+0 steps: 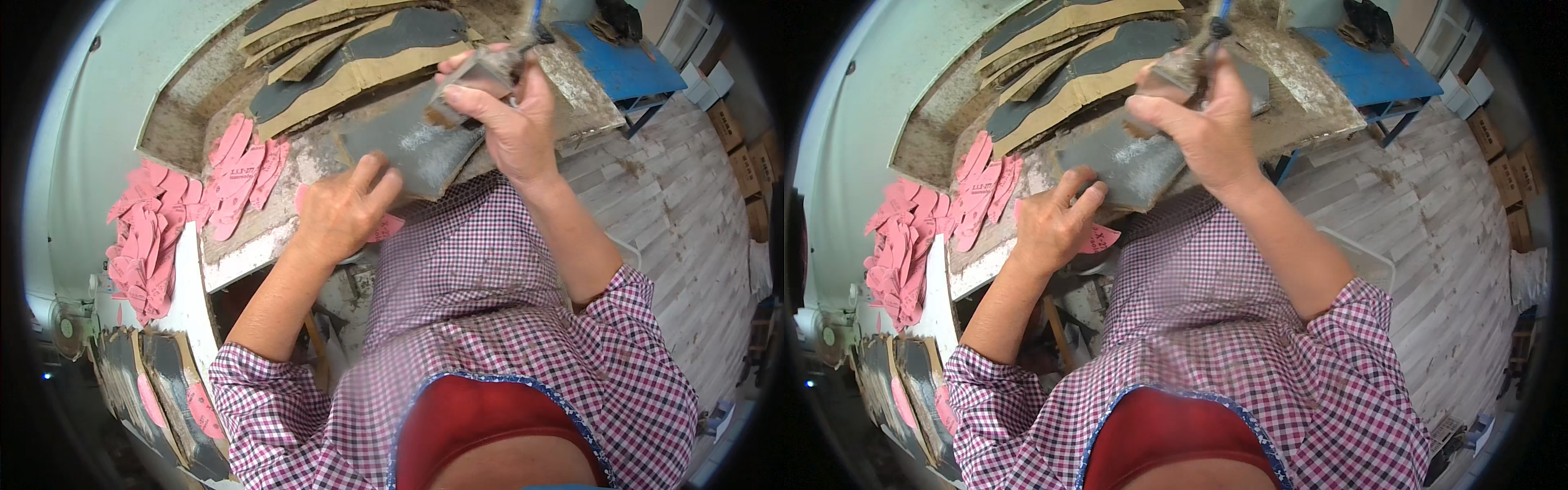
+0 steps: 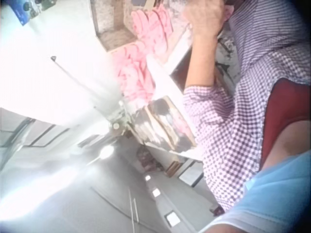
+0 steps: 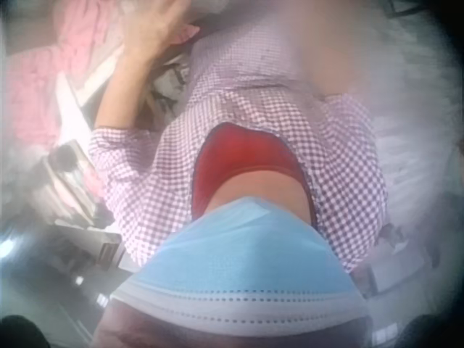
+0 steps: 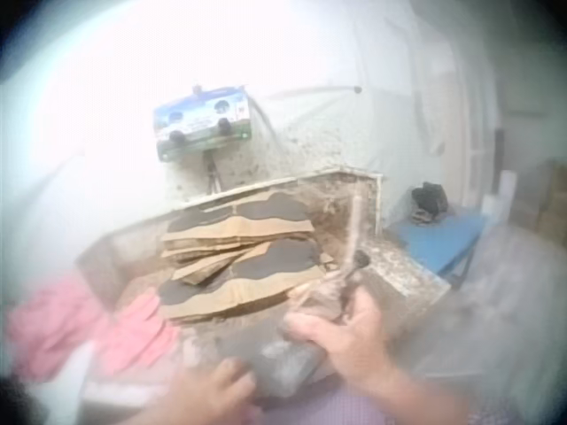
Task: The person places pink insole pieces onto black shoe sole pieces on a workbench, then uses a handheld stapler to fasten them together. The person repeats this process for multiple pairs, stacking the finished assemblies on the bench.
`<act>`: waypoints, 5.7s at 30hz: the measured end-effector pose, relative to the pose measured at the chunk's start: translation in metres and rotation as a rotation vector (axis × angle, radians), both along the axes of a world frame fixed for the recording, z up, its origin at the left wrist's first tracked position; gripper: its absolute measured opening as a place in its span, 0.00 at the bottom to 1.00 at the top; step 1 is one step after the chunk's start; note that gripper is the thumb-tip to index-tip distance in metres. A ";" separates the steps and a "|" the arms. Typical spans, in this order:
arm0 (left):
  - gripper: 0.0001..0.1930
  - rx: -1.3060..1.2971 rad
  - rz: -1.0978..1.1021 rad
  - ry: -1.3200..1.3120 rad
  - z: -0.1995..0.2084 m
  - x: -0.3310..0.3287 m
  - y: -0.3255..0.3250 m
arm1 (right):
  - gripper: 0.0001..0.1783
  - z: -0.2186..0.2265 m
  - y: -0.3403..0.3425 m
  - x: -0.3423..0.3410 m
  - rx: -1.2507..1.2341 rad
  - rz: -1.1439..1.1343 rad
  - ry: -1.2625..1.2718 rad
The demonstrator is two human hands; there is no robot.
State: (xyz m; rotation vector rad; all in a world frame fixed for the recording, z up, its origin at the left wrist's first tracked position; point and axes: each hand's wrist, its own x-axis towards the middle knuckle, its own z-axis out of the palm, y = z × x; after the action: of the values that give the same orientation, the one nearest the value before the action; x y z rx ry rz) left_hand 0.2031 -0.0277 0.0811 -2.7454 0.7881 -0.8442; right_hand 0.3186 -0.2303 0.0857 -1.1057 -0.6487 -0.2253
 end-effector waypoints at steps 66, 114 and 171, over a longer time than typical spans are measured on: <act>0.15 -0.292 0.400 -0.184 -0.006 0.001 0.179 | 0.20 -0.071 -0.120 0.081 0.326 -0.045 0.518; 0.39 0.201 0.378 0.115 -0.017 0.045 -0.083 | 0.21 -0.019 -0.177 0.026 0.345 -0.336 0.056; 0.10 -0.621 -0.082 0.770 0.067 0.102 -0.042 | 0.18 0.004 -0.100 -0.039 0.342 -0.208 0.070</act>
State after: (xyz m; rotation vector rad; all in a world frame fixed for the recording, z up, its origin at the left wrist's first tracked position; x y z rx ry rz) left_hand 0.3054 -0.0698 0.1482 -3.6759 0.8489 0.0363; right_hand 0.2800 -0.3304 0.0898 -0.8460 -0.4129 -0.4572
